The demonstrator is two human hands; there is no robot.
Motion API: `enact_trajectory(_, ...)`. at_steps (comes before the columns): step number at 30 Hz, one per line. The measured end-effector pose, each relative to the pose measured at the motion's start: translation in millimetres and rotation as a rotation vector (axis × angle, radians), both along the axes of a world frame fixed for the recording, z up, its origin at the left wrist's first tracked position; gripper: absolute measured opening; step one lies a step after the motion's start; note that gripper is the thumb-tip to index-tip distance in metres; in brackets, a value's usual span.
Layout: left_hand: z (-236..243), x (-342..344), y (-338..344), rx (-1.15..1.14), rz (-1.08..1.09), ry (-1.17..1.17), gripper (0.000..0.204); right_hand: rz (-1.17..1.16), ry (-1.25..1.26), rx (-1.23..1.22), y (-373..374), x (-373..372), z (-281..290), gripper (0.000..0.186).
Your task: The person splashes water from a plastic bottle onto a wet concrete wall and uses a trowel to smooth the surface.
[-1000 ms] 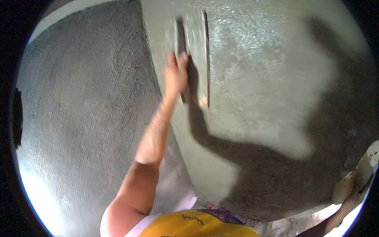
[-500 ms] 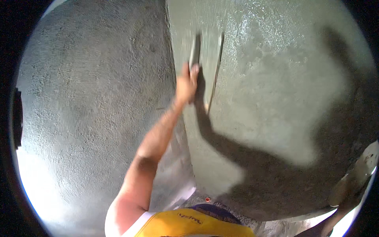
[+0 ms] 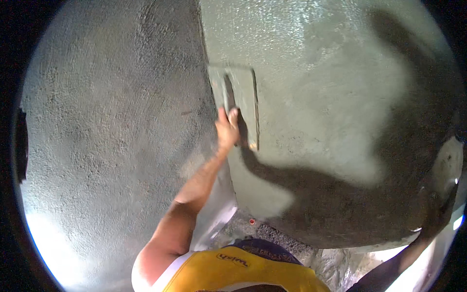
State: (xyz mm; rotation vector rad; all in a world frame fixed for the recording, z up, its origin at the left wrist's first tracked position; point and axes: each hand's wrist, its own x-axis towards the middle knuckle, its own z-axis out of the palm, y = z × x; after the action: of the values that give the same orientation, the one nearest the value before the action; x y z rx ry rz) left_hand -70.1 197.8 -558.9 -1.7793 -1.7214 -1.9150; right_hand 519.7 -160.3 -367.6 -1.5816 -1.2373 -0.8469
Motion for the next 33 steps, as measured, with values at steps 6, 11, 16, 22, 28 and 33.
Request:
enact_trajectory(6, -86.8, 2.6, -42.3, -0.17, -0.167, -0.139, 0.042, 0.002, 0.003, -0.41, 66.9, -87.6, 21.3, 0.064)
enact_trajectory(11, -133.0, -22.4, -128.0, -0.142, -0.137, -0.211, 0.041, 0.208, -0.264, -0.956, 111.3, -312.4, 92.2, 0.066)
enact_trajectory(16, -163.7, -15.1, -181.2, -0.28, -0.247, -0.226, 0.04, -0.076, -0.75, -0.679, 144.4, -345.7, 150.5, 0.055)
enact_trajectory(22, -138.9, -0.5, -210.2, -0.262, -0.391, -0.244, 0.04, -0.2, -0.882, -0.407, 122.4, -365.2, 213.4, 0.057)
enact_trajectory(28, -106.4, -5.3, -207.8, -0.176, -0.43, -0.146, 0.043, -0.055, -0.896, -0.786, 154.3, -384.8, 168.7, 0.06)
enact_trajectory(33, -67.3, 60.7, -167.4, -0.031, -0.547, -0.107, 0.042, 0.146, -0.73, -0.603, 152.5, -278.3, 139.4, 0.052)
